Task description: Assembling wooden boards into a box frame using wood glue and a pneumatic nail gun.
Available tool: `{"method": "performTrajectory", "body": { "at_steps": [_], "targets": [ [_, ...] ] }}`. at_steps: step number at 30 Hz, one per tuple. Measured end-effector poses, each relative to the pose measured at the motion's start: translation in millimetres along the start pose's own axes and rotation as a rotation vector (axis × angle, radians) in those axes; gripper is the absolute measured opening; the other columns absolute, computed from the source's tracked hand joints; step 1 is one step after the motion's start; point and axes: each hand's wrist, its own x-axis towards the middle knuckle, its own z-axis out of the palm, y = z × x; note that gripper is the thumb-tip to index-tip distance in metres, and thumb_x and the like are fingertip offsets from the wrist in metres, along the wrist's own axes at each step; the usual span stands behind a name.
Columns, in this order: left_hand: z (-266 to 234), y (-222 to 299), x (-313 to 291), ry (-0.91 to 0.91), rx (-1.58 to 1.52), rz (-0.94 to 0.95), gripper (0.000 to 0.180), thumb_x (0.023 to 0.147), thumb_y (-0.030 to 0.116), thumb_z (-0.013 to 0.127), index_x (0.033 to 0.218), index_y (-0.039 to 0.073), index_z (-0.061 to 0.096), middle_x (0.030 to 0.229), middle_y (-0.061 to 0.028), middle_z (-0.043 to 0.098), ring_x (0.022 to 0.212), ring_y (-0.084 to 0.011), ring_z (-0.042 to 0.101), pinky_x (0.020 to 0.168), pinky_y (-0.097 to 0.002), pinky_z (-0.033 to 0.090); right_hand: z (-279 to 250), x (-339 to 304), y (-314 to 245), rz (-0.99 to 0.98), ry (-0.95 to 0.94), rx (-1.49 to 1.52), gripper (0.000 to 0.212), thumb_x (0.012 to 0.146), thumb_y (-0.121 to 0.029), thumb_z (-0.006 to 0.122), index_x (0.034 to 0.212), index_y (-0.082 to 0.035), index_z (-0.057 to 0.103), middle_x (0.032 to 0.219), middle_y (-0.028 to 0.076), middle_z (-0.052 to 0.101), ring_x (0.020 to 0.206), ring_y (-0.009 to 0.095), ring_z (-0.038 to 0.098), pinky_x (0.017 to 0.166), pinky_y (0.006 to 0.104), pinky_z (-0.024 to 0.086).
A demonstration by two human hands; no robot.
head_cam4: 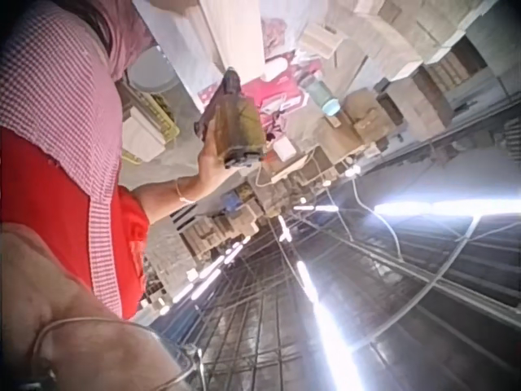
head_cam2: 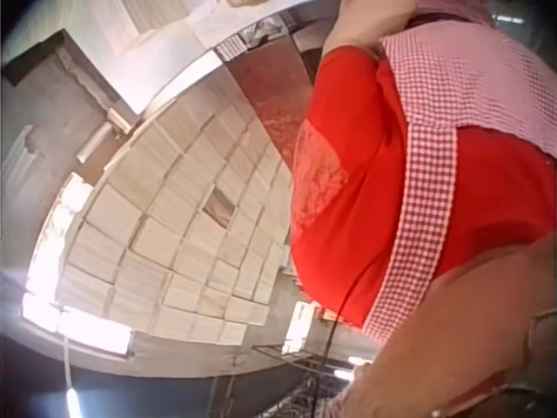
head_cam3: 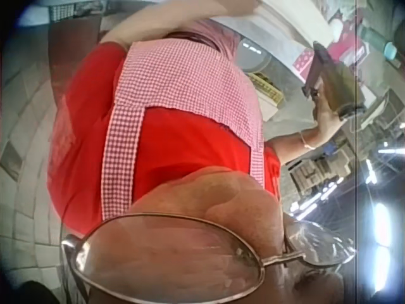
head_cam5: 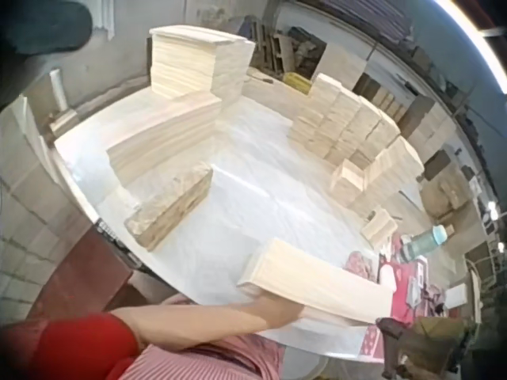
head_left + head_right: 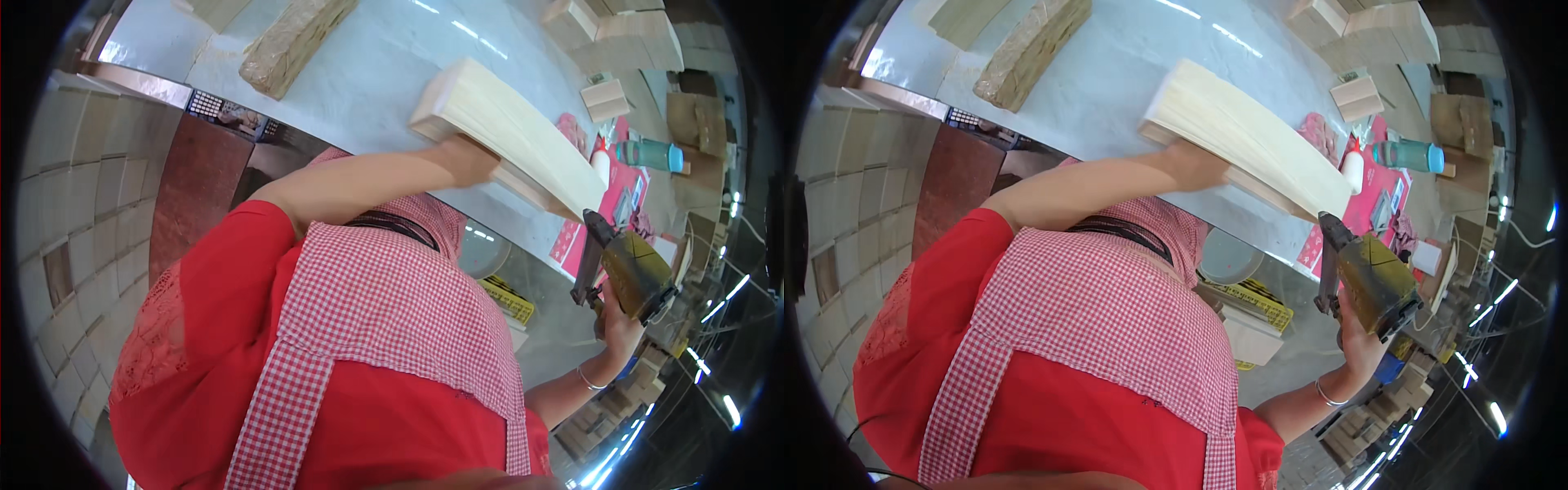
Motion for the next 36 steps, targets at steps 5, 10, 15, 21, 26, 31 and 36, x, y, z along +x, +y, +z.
{"method": "performTrajectory", "body": {
  "at_steps": [5, 10, 15, 21, 26, 31, 36],
  "targets": [
    [-48.7, 3.9, -53.5, -0.121, -0.011, 0.325, 0.037, 0.083, 0.025, 0.071, 0.113, 0.005, 0.064, 0.116, -0.0165, 0.061, 0.11, -0.0325, 0.06, 0.095, -0.0441, 0.047, 1.5, 20.7, -16.5, 0.183, -0.056, -0.027, 0.032, 0.084, -0.011, 0.079, 0.11, -0.001, 0.064, 0.077, 0.0, 0.059, 0.059, 0.007, 0.049, 0.052, 0.0249, 0.038],
    [-131.2, -30.5, -95.6, 0.011, -0.446, -0.089, 0.059, 0.074, 0.025, 0.082, 0.125, 0.01, 0.059, 0.118, -0.0098, 0.055, 0.094, -0.0208, 0.055, 0.084, -0.0344, 0.048, 15.8, 46.0, -23.9, 0.04, -0.108, -0.088, 0.029, 0.085, -0.011, 0.078, 0.107, 0.0, 0.063, 0.077, 0.001, 0.06, 0.058, 0.008, 0.049, 0.051, 0.0248, 0.037],
    [-139.8, -51.6, -56.8, 0.257, -0.439, -0.015, 0.085, 0.066, 0.026, 0.087, 0.14, 0.012, 0.048, 0.127, -0.0073, 0.048, 0.094, -0.0203, 0.051, 0.087, -0.0334, 0.047, 16.5, 64.1, -41.7, 0.264, -0.073, -0.131, 0.024, 0.086, -0.015, 0.077, 0.1, -0.001, 0.066, 0.063, -0.001, 0.057, 0.04, 0.005, 0.042, 0.036, 0.0236, 0.028],
    [-129.9, -56.9, -31.8, 0.113, -0.539, 0.069, 0.099, 0.062, 0.029, 0.088, 0.146, 0.011, 0.039, 0.131, -0.0087, 0.043, 0.099, -0.0223, 0.051, 0.093, -0.0349, 0.048, 10.0, 83.1, 2.8, 0.202, 0.077, -0.133, 0.025, 0.086, -0.017, 0.077, 0.098, 0.0, 0.064, 0.061, 0.001, 0.055, 0.038, 0.007, 0.042, 0.035, 0.024, 0.029],
    [-122.2, -55.6, -23.2, 0.103, -0.577, 0.048, 0.099, 0.062, 0.029, 0.086, 0.147, 0.01, 0.037, 0.13, -0.0094, 0.044, 0.101, -0.023, 0.051, 0.093, -0.0361, 0.048, 4.0, 74.2, 52.9, 0.369, 0.021, -0.192, 0.03, 0.084, -0.013, 0.077, 0.104, 0.001, 0.061, 0.067, 0.002, 0.057, 0.04, 0.008, 0.045, 0.035, 0.024, 0.032],
    [-122.2, -56.7, -22.0, 0.101, -0.615, 0.066, 0.098, 0.062, 0.027, 0.085, 0.146, 0.01, 0.038, 0.128, -0.0102, 0.047, 0.103, -0.0237, 0.052, 0.092, -0.0364, 0.049, 10.6, 54.2, 58.8, 0.356, -0.047, -0.07, 0.023, 0.087, -0.018, 0.076, 0.095, -0.001, 0.063, 0.057, -0.001, 0.051, 0.038, 0.008, 0.043, 0.036, 0.0249, 0.032],
    [-118.4, -62.7, -21.1, 0.078, -0.645, 0.058, 0.099, 0.062, 0.03, 0.087, 0.145, 0.009, 0.04, 0.128, -0.0105, 0.049, 0.104, -0.0235, 0.053, 0.094, -0.0352, 0.048, 15.7, 48.9, 51.8, 0.346, -0.031, -0.068, 0.022, 0.087, -0.017, 0.076, 0.095, -0.001, 0.063, 0.054, -0.001, 0.05, 0.038, 0.008, 0.043, 0.036, 0.0249, 0.032]
  ]
}}
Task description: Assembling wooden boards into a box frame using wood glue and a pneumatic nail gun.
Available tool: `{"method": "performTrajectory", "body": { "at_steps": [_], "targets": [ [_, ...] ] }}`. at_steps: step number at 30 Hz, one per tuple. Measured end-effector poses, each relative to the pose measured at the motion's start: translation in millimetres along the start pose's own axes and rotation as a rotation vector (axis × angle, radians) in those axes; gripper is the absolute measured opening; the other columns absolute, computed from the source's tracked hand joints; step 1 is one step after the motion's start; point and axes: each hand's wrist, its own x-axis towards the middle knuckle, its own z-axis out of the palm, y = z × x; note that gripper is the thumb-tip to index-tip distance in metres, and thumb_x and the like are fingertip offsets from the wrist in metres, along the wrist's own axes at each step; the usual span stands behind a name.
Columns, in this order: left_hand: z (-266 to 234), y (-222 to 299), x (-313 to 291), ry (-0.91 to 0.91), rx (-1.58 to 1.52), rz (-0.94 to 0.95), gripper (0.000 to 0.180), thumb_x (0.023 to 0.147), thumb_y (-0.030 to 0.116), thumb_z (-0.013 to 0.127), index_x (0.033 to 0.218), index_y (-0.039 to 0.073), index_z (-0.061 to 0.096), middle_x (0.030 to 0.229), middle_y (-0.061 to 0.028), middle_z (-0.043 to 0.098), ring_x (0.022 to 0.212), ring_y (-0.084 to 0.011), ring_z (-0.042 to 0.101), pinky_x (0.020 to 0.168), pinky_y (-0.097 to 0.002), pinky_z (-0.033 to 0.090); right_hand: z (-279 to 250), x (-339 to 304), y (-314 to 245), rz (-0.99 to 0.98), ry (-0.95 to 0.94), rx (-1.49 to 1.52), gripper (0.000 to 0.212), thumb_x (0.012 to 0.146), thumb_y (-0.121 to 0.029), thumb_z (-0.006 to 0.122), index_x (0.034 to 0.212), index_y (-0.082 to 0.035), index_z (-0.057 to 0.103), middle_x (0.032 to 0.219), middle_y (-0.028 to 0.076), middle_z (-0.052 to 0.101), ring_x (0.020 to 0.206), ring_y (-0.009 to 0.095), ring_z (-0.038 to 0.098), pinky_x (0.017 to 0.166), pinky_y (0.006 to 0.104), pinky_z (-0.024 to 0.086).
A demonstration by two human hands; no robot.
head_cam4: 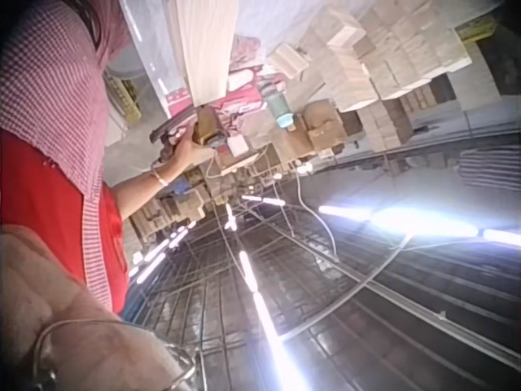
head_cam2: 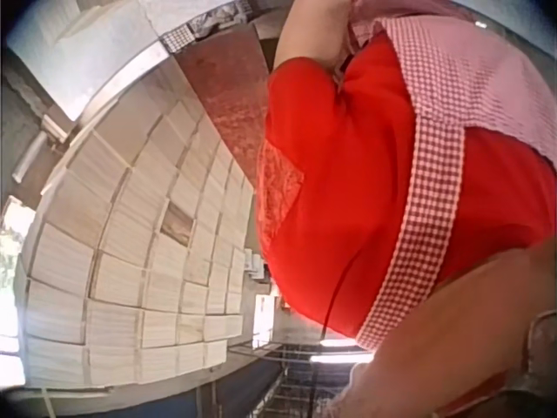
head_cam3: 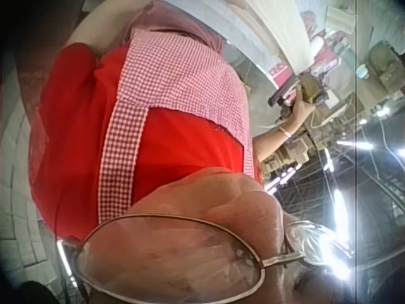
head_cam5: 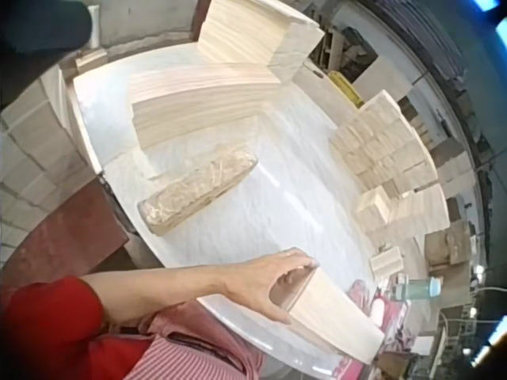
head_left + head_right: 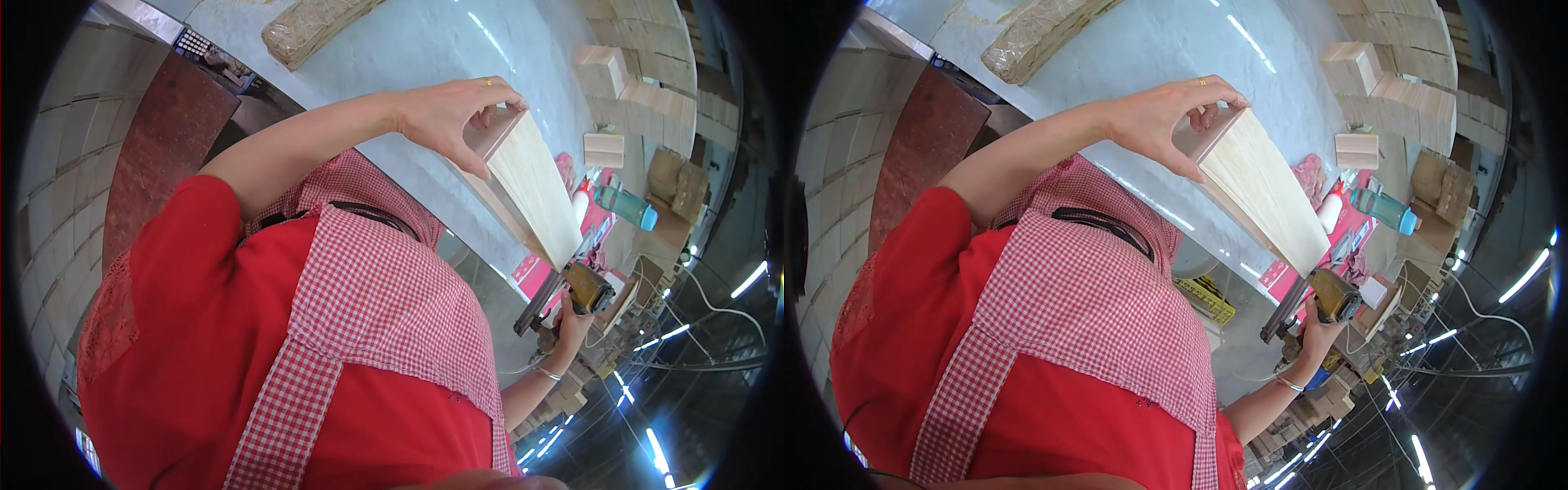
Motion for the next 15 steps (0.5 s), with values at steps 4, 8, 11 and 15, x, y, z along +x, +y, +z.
{"method": "performTrajectory", "body": {
  "at_steps": [4, 8, 11, 15],
  "targets": [
    [-1.9, -9.2, -0.2, -0.021, -0.026, 0.033, 0.099, 0.061, 0.032, 0.089, 0.145, 0.009, 0.041, 0.13, -0.0098, 0.049, 0.105, -0.0234, 0.054, 0.095, -0.0346, 0.047, -1.4, -0.6, -7.5, 0.048, -0.021, -0.056, 0.021, 0.087, -0.016, 0.076, 0.094, -0.002, 0.062, 0.053, -0.001, 0.049, 0.038, 0.008, 0.044, 0.036, 0.0251, 0.032],
    [-2.8, -15.1, 1.1, -0.021, -0.046, 0.034, 0.101, 0.059, 0.033, 0.091, 0.144, 0.01, 0.042, 0.133, -0.0089, 0.048, 0.107, -0.024, 0.054, 0.097, -0.0354, 0.047, -0.1, -0.5, -14.1, 0.104, -0.061, -0.068, 0.021, 0.086, -0.016, 0.077, 0.092, -0.002, 0.062, 0.052, -0.001, 0.049, 0.038, 0.008, 0.044, 0.036, 0.0254, 0.033],
    [-1.1, -16.8, 1.9, -0.013, -0.069, 0.022, 0.101, 0.058, 0.033, 0.091, 0.143, 0.011, 0.043, 0.133, -0.0084, 0.048, 0.108, -0.0246, 0.053, 0.098, -0.0364, 0.047, -0.2, 1.9, -11.8, 0.082, -0.083, -0.036, 0.021, 0.085, -0.015, 0.077, 0.091, -0.002, 0.062, 0.052, -0.001, 0.049, 0.038, 0.009, 0.044, 0.036, 0.026, 0.033],
    [3.8, -18.3, 2.3, 0.013, -0.112, 0.022, 0.1, 0.055, 0.032, 0.091, 0.141, 0.011, 0.044, 0.132, -0.008, 0.048, 0.11, -0.0253, 0.052, 0.099, -0.0377, 0.046, -11.1, 12.0, -5.2, 0.076, -0.087, -0.155, 0.021, 0.086, -0.014, 0.076, 0.095, 0.0, 0.062, 0.053, -0.001, 0.049, 0.038, 0.01, 0.044, 0.036, 0.0269, 0.032]
  ]
}}
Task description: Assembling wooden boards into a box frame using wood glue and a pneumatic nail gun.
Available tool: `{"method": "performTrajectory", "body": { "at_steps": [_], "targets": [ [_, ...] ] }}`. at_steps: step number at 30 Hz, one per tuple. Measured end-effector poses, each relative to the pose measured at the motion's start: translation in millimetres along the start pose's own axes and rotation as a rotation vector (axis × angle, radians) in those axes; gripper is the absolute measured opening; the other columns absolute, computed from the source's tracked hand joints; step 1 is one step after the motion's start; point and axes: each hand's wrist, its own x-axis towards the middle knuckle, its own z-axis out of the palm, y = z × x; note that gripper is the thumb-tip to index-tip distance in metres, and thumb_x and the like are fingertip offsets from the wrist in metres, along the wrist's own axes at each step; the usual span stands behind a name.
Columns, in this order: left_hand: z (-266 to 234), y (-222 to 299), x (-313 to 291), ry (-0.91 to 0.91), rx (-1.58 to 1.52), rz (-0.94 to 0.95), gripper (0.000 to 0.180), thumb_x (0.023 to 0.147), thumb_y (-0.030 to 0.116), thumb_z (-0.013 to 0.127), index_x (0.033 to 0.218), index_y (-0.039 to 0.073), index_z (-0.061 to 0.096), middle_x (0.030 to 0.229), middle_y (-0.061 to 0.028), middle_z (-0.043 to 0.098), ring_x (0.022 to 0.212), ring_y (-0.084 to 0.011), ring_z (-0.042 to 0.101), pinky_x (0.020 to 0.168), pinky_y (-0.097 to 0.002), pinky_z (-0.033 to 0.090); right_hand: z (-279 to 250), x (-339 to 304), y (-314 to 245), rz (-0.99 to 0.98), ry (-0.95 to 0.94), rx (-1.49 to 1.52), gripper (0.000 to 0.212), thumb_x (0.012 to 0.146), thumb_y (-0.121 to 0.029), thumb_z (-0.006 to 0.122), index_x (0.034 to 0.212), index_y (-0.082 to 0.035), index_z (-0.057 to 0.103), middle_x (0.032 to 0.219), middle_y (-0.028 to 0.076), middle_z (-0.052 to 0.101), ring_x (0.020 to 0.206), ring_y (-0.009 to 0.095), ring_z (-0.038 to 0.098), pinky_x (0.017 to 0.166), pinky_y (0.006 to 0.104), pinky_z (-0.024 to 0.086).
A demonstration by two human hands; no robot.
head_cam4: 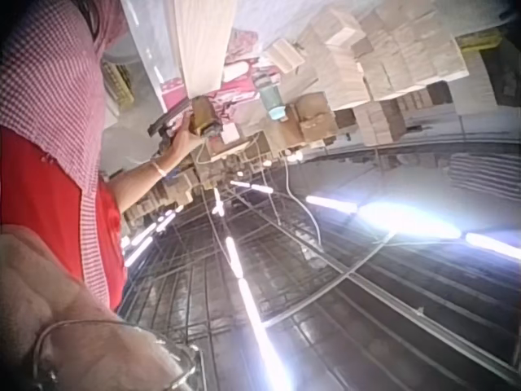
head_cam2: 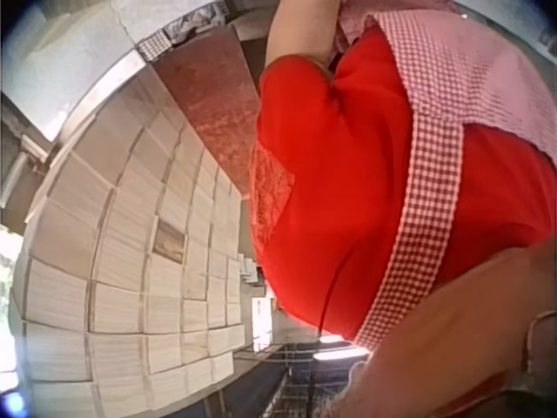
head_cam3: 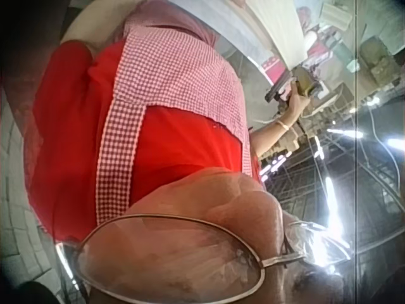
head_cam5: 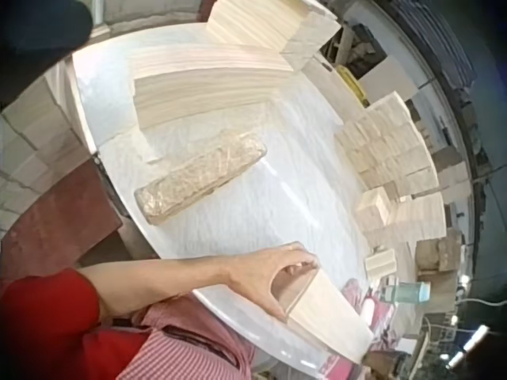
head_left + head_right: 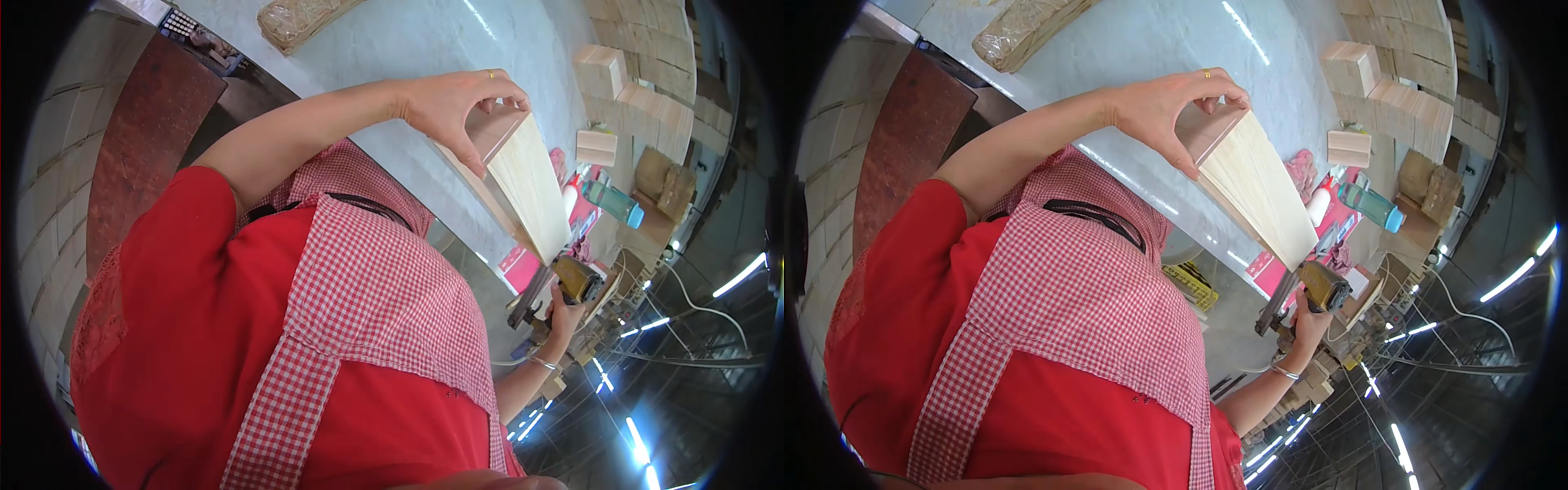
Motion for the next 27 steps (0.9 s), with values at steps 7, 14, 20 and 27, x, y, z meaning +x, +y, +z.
{"method": "performTrajectory", "body": {
  "at_steps": [7, 14, 20, 27],
  "targets": [
    [0.3, 1.2, 1.2, 0.0, -0.056, -0.024, 0.095, 0.054, 0.029, 0.089, 0.137, 0.011, 0.045, 0.128, -0.0077, 0.048, 0.109, -0.0264, 0.05, 0.098, -0.0381, 0.045, -14.1, -5.4, -81.1, -0.239, 0.156, -0.05, 0.021, 0.086, -0.015, 0.077, 0.093, 0.001, 0.064, 0.058, 0.0, 0.054, 0.044, 0.008, 0.046, 0.04, 0.0246, 0.034],
    [-1.1, 2.1, 0.6, 0.012, -0.043, -0.007, 0.094, 0.055, 0.03, 0.087, 0.136, 0.011, 0.045, 0.127, -0.0079, 0.049, 0.108, -0.0276, 0.05, 0.097, -0.0389, 0.045, 29.4, -28.6, -218.0, -0.314, -0.057, -0.083, 0.023, 0.086, -0.02, 0.078, 0.091, -0.001, 0.066, 0.063, -0.001, 0.056, 0.049, 0.006, 0.047, 0.044, 0.0232, 0.035],
    [-0.2, 0.1, 1.0, 0.011, -0.051, -0.007, 0.093, 0.055, 0.03, 0.087, 0.136, 0.011, 0.045, 0.128, -0.0081, 0.049, 0.108, -0.0277, 0.05, 0.097, -0.0393, 0.045, 51.8, -16.6, -247.5, -0.56, -0.186, -0.111, 0.029, 0.085, -0.026, 0.08, 0.096, -0.002, 0.068, 0.065, -0.002, 0.058, 0.051, 0.005, 0.048, 0.045, 0.0225, 0.035],
    [1.5, -3.9, 1.6, 0.053, -0.032, 0.071, 0.089, 0.056, 0.037, 0.087, 0.132, 0.007, 0.05, 0.126, -0.0136, 0.051, 0.111, -0.0294, 0.055, 0.093, -0.0399, 0.049, 54.9, -10.3, -258.0, -0.569, -0.241, -0.179, 0.033, 0.082, -0.023, 0.083, 0.102, -0.002, 0.069, 0.079, 0.002, 0.062, 0.066, 0.009, 0.053, 0.058, 0.0253, 0.041]
  ]
}}
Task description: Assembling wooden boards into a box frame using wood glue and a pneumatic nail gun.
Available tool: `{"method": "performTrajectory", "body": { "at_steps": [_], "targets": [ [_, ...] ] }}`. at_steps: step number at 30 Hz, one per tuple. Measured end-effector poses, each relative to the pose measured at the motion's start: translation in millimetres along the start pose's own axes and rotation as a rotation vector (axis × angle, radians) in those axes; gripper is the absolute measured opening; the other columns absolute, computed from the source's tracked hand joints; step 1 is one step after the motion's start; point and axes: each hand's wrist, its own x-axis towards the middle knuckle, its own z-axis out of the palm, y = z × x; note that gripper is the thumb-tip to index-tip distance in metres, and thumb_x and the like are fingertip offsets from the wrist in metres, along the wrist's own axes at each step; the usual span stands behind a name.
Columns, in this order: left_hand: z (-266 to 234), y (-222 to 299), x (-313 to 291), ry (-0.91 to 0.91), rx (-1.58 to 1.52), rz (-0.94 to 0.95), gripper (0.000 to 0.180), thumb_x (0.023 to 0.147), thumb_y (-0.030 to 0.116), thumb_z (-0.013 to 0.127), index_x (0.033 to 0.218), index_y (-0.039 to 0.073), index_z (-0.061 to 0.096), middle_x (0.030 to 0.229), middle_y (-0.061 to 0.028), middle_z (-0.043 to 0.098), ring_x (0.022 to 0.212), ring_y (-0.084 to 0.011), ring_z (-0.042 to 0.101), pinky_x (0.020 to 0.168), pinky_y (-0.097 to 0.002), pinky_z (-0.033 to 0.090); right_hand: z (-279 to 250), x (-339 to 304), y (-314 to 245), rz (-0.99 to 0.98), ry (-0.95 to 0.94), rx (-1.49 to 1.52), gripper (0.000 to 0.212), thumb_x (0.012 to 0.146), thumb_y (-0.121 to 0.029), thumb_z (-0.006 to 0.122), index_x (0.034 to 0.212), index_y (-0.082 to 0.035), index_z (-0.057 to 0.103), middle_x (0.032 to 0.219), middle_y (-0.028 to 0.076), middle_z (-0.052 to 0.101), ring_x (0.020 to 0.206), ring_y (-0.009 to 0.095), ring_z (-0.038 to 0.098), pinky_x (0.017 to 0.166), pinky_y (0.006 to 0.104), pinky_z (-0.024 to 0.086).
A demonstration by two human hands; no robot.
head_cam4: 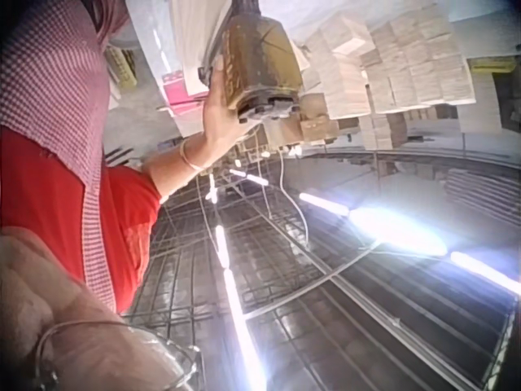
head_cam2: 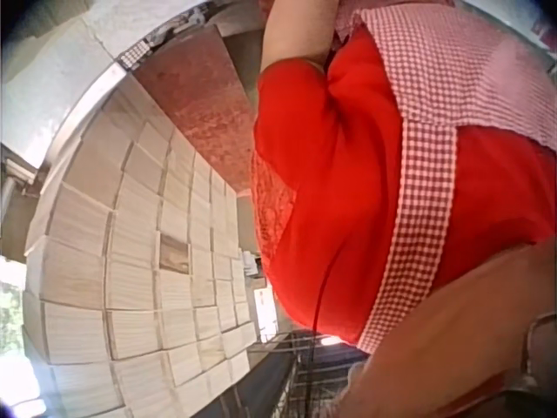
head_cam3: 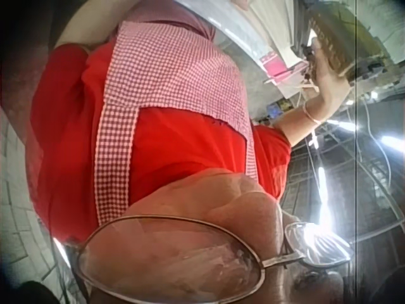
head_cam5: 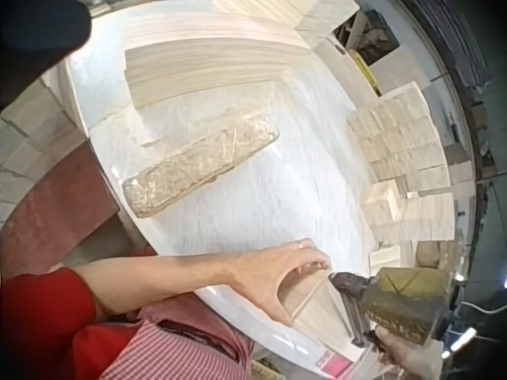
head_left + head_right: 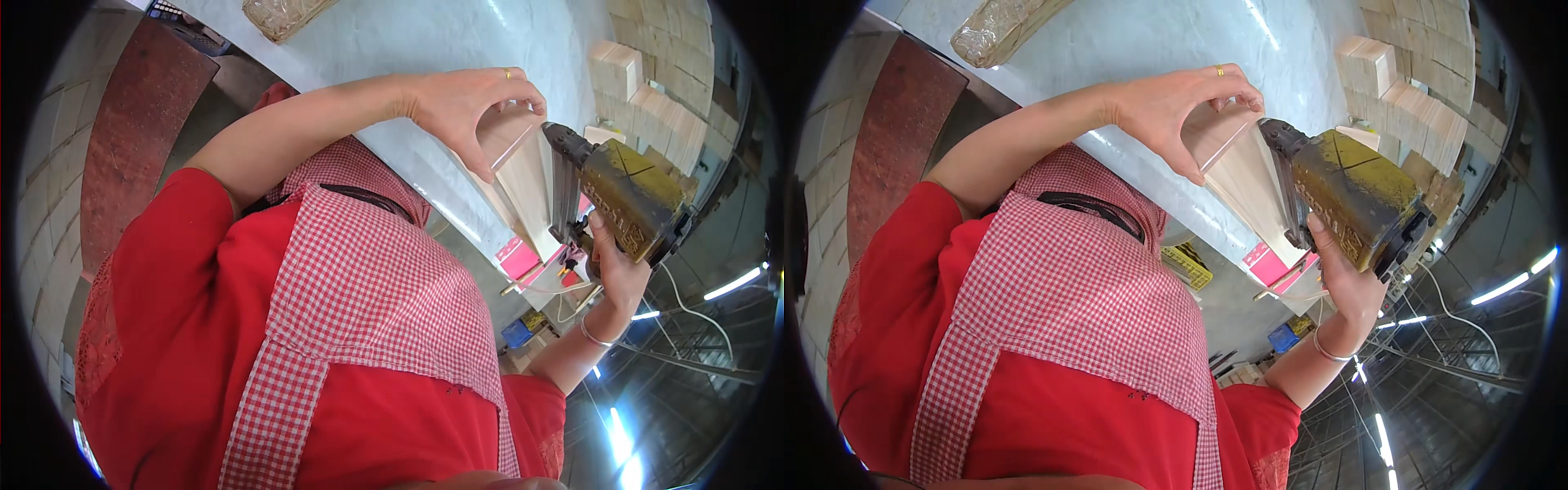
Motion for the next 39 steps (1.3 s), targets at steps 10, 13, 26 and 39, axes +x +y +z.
{"method": "performTrajectory", "body": {
  "at_steps": [10, 13, 26, 39],
  "targets": [
    [-22.0, -0.1, 18.3, -0.184, -0.403, -0.298, 0.06, 0.074, 0.033, 0.082, 0.122, 0.006, 0.059, 0.107, -0.0041, 0.058, 0.079, -0.0123, 0.053, 0.071, -0.0266, 0.045, -4.5, 3.4, -6.5, 0.154, -0.09, 0.031, 0.04, 0.083, -0.018, 0.081, 0.115, 0.002, 0.067, 0.109, 0.011, 0.071, 0.095, 0.017, 0.067, 0.083, 0.0305, 0.053],
    [-26.9, -14.5, 34.7, -0.285, -0.671, -0.449, 0.039, 0.083, 0.03, 0.077, 0.112, 0.006, 0.065, 0.091, 0.0008, 0.06, 0.066, -0.0059, 0.05, 0.061, -0.0215, 0.041, -4.4, 3.7, -7.1, 0.304, -0.088, -0.068, 0.04, 0.083, -0.02, 0.081, 0.114, 0.001, 0.067, 0.11, 0.011, 0.071, 0.097, 0.017, 0.067, 0.084, 0.0311, 0.053],
    [-16.5, -34.0, 50.4, -0.296, -0.914, -0.554, 0.016, 0.091, 0.016, 0.072, 0.101, 0.004, 0.073, 0.079, 0.0051, 0.066, 0.057, -0.0006, 0.049, 0.052, -0.0158, 0.039, -1.9, 0.6, -5.9, 0.14, -0.088, 0.024, 0.037, 0.083, -0.016, 0.082, 0.112, 0.003, 0.068, 0.11, 0.01, 0.072, 0.096, 0.017, 0.067, 0.087, 0.0323, 0.052],
    [0.7, -8.3, 6.3, 0.138, -0.363, -0.28, 0.05, 0.085, 0.028, 0.077, 0.124, 0.0, 0.062, 0.113, -0.0072, 0.066, 0.099, -0.0174, 0.063, 0.089, -0.0305, 0.049, -1.2, 4.3, -6.4, 0.131, -0.026, -0.14, 0.03, 0.083, -0.025, 0.082, 0.099, -0.002, 0.071, 0.076, -0.001, 0.062, 0.063, 0.008, 0.052, 0.056, 0.0263, 0.039]
  ]
}}
